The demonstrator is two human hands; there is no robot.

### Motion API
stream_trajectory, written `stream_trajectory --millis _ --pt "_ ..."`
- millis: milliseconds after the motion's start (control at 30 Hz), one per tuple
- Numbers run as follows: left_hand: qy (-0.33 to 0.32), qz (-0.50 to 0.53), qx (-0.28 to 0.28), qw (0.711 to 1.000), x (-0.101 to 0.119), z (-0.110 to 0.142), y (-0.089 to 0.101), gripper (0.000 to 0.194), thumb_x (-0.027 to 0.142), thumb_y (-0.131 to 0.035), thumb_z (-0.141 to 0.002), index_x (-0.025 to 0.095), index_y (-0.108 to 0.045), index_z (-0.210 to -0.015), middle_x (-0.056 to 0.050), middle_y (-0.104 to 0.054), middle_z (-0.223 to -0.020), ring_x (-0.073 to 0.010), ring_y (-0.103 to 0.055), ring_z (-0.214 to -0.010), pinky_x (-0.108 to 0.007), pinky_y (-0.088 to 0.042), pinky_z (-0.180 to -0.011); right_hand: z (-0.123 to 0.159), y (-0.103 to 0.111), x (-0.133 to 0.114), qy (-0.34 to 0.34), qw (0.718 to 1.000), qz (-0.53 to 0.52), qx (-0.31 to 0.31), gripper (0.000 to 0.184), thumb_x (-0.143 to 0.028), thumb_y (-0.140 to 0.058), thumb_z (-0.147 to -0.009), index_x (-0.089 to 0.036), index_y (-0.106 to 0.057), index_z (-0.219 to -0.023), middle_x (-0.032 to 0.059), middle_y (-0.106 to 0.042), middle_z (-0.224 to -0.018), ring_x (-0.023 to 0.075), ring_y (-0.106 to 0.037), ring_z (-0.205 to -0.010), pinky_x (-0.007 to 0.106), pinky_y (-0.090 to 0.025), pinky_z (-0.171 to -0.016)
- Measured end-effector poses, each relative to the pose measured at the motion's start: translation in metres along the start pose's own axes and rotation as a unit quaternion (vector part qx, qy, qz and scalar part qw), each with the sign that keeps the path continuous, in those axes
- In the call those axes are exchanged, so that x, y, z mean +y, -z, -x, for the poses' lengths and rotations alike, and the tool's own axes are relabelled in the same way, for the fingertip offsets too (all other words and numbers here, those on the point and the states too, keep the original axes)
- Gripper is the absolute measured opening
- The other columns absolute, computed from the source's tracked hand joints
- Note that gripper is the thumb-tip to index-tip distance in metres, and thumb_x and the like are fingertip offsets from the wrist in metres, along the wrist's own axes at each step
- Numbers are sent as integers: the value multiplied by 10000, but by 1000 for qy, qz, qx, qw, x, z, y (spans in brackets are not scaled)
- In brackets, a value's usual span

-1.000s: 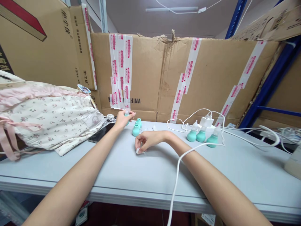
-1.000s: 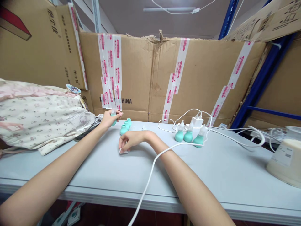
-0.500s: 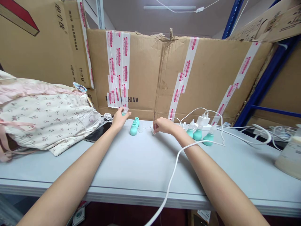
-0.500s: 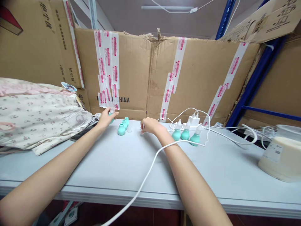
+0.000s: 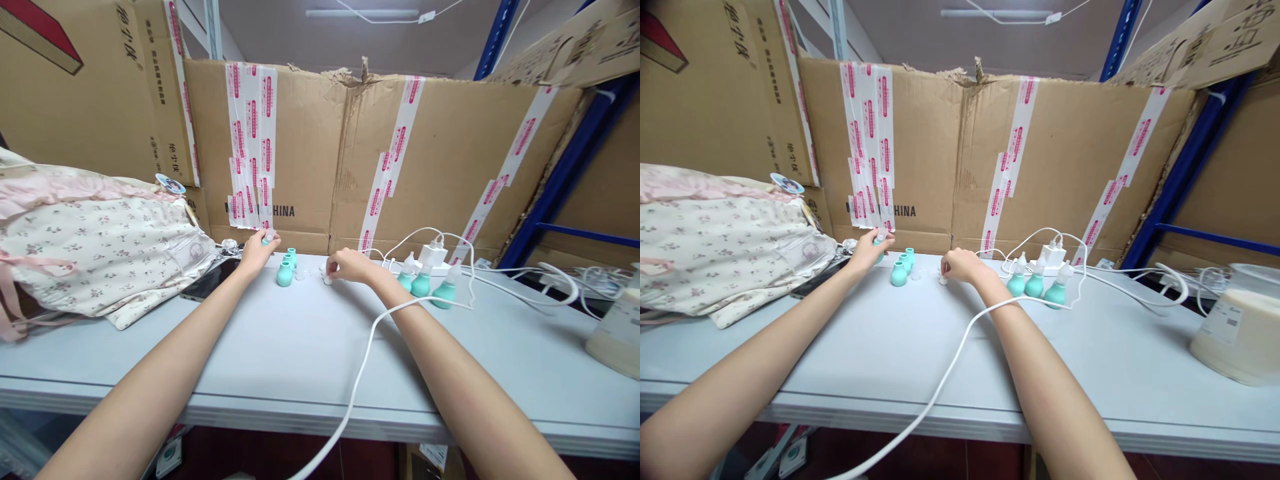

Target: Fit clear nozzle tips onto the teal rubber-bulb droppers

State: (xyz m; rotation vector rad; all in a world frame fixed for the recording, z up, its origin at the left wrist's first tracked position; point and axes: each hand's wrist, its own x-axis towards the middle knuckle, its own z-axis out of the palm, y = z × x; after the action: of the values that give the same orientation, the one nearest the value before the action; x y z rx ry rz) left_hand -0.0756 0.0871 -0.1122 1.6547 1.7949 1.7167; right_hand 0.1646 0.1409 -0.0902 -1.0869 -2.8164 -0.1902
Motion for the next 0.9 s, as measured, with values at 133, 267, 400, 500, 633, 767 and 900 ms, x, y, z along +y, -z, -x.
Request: stream_trajectory --millis 133,267,400,500,633,767,900 --pt "-8 -7 -9 1000 3 4 0 292 392 -531 -665 179 -568 -861 23 -586 -831 -79 -535 -602 -190 -401 -609 1 2 -1 -5 1000 14 6 178 -292 -596 -674 -259 -647 -842 -42 -599 -839 119 -526 -766 221 -284 -544" --pt "-18 -43 -11 999 6 5 0 267 401 -512 -691 183 -578 -831 27 -587 -784 -77 -523 -607 -192 -374 -631 3 4 -1 0 1000 17 7 153 -288 -588 -681 -262 -651 -819 -45 -600 -816 115 -528 -761 221 -280 -549" --pt "-15 -65 -18 998 9 6 0 249 402 -509 -696 186 -588 -792 33 -588 -738 -81 -521 -617 -201 -356 -644 4 5 0 2 1000 20 11 152 -281 -573 -684 -262 -655 -811 -47 -602 -802 118 -532 -769 221 -274 -545" --pt "-12 -76 -21 997 11 7 0 231 393 -507 -695 192 -586 -777 38 -590 -723 -86 -525 -620 -208 -347 -653 4 5 1 9 999 19 24 168 -265 -551 -687 -271 -654 -820 -59 -602 -808 115 -530 -758 221 -273 -541" --pt "-12 -87 -19 996 12 7 1 229 405 -506 -699 202 -586 -767 43 -582 -686 -88 -522 -624 -209 -338 -659 4 4 2 6 1000 1 12 192 -278 -556 -692 -266 -649 -860 -63 -604 -838 105 -535 -775 213 -288 -560" --pt "-13 -89 -16 996 15 8 0 239 413 -515 -707 196 -592 -771 41 -582 -700 -85 -515 -637 -206 -331 -661 4 6 4 -7 1000 -21 8 231 -387 -593 -683 -266 -645 -873 -60 -600 -846 104 -531 -766 213 -286 -563" --pt "-75 -100 -6 992 27 16 -2 312 472 -489 -745 173 -578 -752 37 -579 -700 -80 -503 -680 -193 -317 -662 4 12 -3 21 985 -43 167 265 -459 -535 -766 -256 -596 -925 -69 -586 -842 79 -510 -732 212 -273 -563"
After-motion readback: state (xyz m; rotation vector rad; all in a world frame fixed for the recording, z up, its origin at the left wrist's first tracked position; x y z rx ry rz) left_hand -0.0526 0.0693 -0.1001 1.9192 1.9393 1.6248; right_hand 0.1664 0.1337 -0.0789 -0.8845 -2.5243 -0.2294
